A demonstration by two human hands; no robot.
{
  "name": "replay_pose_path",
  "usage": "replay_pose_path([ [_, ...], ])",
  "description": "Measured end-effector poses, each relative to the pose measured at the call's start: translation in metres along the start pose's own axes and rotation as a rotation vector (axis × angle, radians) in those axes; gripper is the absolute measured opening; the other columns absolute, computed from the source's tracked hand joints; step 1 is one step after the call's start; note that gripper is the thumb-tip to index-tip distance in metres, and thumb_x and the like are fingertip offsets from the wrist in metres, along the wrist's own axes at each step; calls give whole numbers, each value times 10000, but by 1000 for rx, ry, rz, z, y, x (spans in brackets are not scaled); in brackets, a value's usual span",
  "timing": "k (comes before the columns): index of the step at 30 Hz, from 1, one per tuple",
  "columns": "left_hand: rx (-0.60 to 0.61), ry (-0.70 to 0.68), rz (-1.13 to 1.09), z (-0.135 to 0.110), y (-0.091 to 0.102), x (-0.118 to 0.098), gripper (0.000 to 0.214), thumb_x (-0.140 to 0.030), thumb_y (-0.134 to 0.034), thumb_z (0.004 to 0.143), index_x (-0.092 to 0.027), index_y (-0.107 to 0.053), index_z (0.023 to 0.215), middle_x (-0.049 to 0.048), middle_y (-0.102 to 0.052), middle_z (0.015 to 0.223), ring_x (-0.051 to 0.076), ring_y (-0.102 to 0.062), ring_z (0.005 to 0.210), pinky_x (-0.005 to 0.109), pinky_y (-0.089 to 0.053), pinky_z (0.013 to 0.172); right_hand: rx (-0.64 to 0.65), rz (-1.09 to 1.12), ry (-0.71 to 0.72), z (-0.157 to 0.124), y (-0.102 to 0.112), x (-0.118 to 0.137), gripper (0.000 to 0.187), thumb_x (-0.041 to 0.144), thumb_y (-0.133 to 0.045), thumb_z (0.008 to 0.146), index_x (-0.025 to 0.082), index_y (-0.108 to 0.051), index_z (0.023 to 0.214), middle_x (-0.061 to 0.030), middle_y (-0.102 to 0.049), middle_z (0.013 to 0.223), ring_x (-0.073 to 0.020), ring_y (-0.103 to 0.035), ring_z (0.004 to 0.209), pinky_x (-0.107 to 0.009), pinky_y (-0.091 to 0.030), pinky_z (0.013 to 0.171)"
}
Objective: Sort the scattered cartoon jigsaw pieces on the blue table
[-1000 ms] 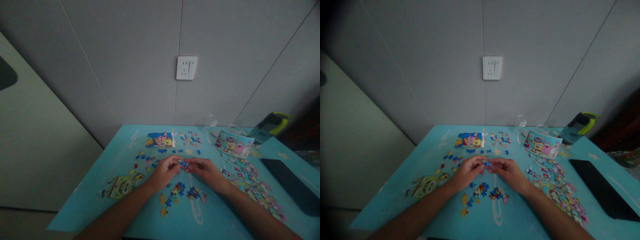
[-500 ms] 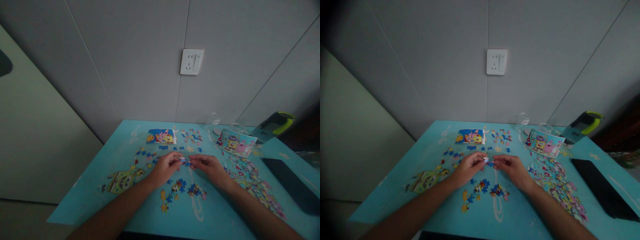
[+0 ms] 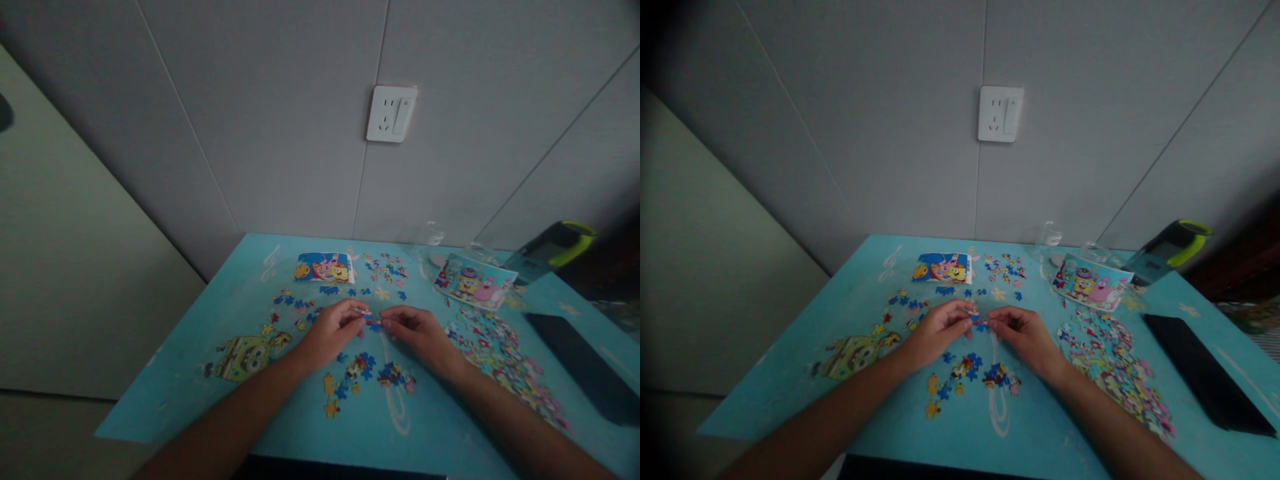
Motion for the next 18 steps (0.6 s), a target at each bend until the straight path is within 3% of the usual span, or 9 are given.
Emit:
replay_pose_path([
  [8, 68, 4, 35, -8, -9, -3, 245, -333, -571, 935, -210, -603, 1145, 28, -693, 847, 161, -666, 769, 275, -500, 710, 35, -60, 40, -6, -10, 7, 300, 473, -658, 876, 199, -734, 971, -36, -705, 818, -153, -599, 707, -271, -486, 645],
  [15, 25, -26, 186, -10, -13, -12, 218, -306, -542, 938, -213, -614, 1121, 17, -703, 794, 153, -640, 688, 254, -449, 612, 18, -177, 94, -6, -8, 2, 310, 484, -642, 887, 212, -738, 1000, -21, -663, 747, -158, -562, 668, -270, -465, 606],
  [18, -8, -45, 276, -18, -5, -20, 203, -277, -532, 932, -218, -608, 1110, 17, -720, 826, 150, -645, 683, 251, -446, 606, -3, -174, 74, -7, -6, -1, 308, 481, -651, 881, 210, -730, 1004, -24, -652, 751, -161, -558, 668, -276, -461, 601],
])
Point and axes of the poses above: each hand's wrist, its own z-axis towards the middle knuckle, its own y-axis out of the back of the hand, x = y × z, the point moved 6 cm from there along z, towards the middle knuckle
